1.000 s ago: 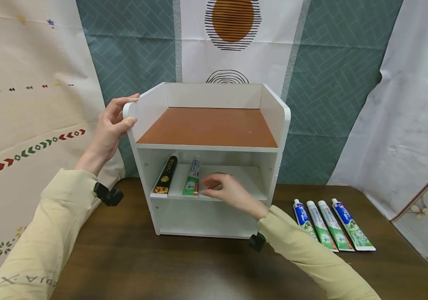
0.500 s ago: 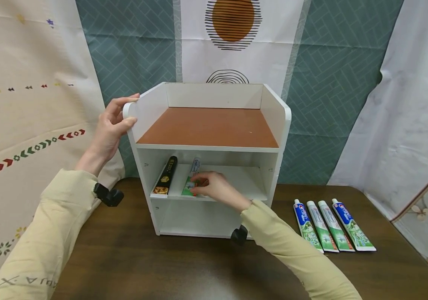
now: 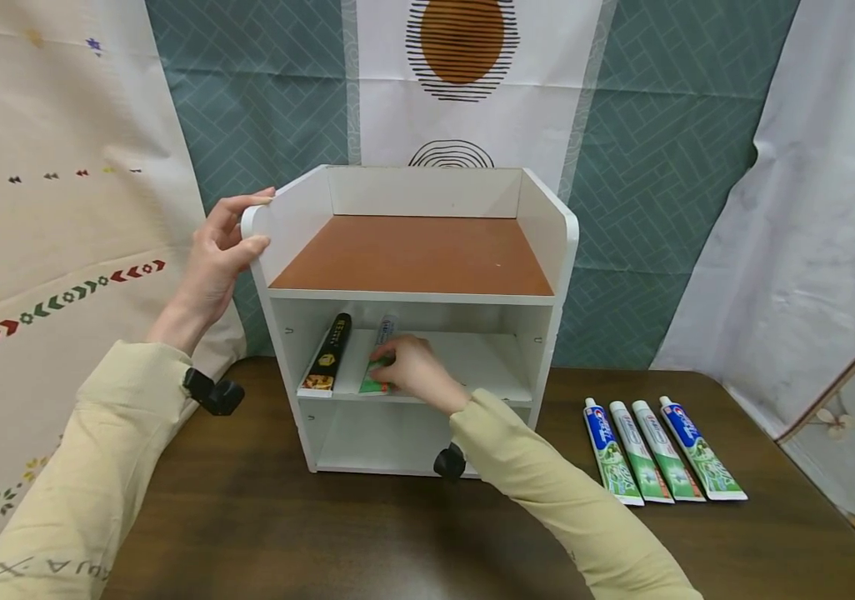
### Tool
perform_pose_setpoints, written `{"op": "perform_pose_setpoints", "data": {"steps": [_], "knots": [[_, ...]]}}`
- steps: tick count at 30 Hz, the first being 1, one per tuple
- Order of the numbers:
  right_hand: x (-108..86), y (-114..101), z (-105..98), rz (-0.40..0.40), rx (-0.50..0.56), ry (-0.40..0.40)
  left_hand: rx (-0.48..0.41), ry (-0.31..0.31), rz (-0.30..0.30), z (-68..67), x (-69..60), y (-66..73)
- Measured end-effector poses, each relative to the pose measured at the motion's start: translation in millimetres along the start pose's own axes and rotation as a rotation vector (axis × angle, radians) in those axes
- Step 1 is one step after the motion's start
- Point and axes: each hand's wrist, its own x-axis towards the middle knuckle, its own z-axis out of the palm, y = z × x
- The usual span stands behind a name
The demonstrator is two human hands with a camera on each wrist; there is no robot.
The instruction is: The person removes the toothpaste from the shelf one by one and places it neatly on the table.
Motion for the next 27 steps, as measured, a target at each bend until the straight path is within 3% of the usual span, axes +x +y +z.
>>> {"op": "perform_pose_setpoints", "data": {"steps": [5,11,18,27], "knots": [[2.7,-6.1,2.5,0.051,0.048,-0.002,-0.001,-0.004,0.0,-1.1,-0.2,1.1],[-0.5,-5.2,-1.2,0.107,0.216,-0.057,0.016,-0.001,-0.013,-1.3,-0.6,1.1],[-13.8,-1.3,-13.6,0.09,0.295,-0.132,-0.007,-0.007,-0.007,0.4,0.8,0.4],[-36.8,11.4,-31.6,0.134,0.514,-0.259,0.003,0.0,-0.008,0.2,0.2,0.3]]}}
